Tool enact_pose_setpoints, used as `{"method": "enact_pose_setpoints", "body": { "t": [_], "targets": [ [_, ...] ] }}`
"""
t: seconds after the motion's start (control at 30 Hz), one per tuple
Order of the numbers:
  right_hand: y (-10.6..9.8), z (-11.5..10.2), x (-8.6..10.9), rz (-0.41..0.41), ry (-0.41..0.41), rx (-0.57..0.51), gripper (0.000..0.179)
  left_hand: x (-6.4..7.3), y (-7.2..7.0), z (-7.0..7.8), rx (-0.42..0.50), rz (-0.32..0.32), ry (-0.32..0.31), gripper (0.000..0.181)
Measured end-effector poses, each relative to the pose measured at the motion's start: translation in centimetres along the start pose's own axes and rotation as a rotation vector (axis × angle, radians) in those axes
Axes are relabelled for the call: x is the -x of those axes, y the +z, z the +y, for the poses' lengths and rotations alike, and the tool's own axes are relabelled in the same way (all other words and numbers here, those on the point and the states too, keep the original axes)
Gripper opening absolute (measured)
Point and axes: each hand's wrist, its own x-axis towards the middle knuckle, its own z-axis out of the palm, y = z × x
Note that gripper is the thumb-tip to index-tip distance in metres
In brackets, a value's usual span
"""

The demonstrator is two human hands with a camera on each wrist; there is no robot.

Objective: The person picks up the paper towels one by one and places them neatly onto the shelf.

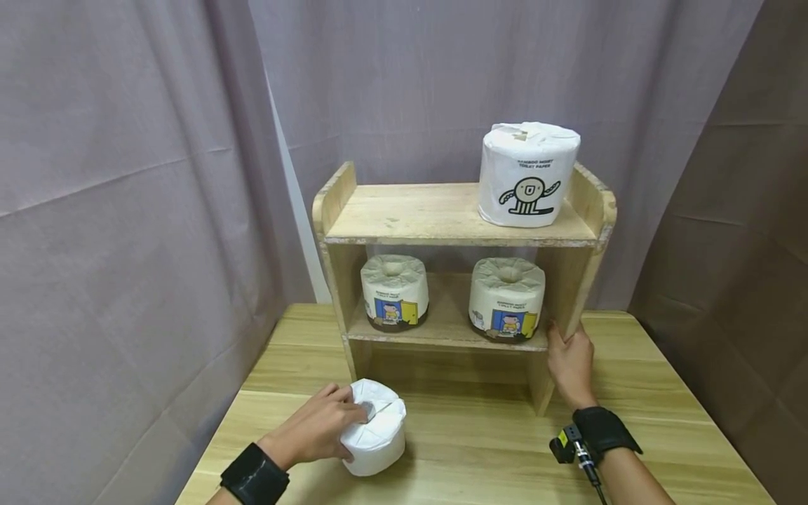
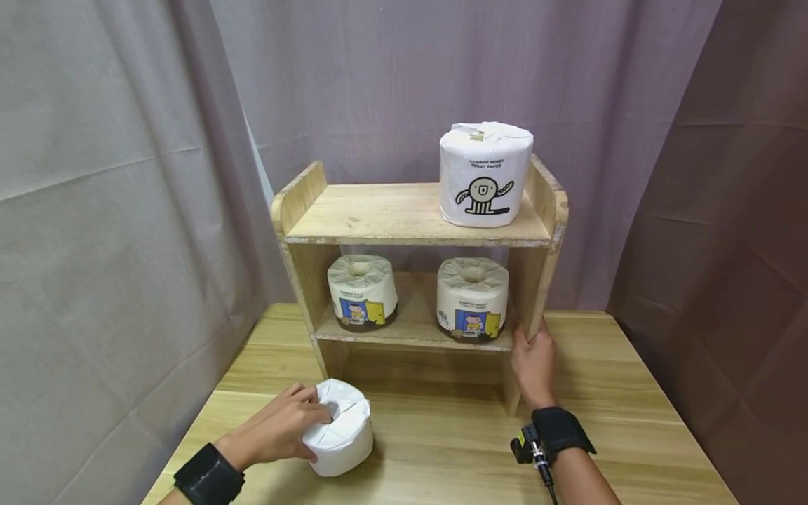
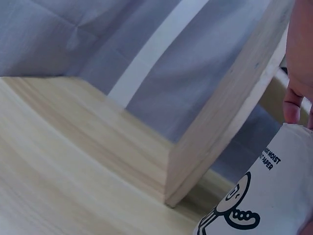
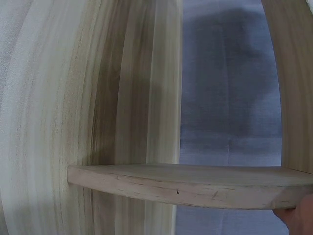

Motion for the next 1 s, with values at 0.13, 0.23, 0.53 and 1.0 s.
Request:
{"method": "enact_pose_setpoints", "body": {
  "t": [0.13,0.23,0.53,1.0],
  "targets": [
    [0.1,0.1,-0.1,-0.004,-0.004,-0.004,0.036,-0.5,-1.2,0.1,0.019,0.005,0.003,0.061],
    [0.1,0.1,0.0,0.001,-0.005,-0.002,0.034,-0.9,-2.2,0.2,0.019,0.019,0.019,0.061],
    [0.0,0.0,0.2,0.017,-0.017,0.001,0.032,-1.7,-4.4,0.1,0.018,0.044,0.048,0.059],
    [0.1,0.0,0.1,0.025,-0.02,0.011,0.032,-2.5,-7.5,0.4,0.033,0.045,0.055,0.06]
  ]
}}
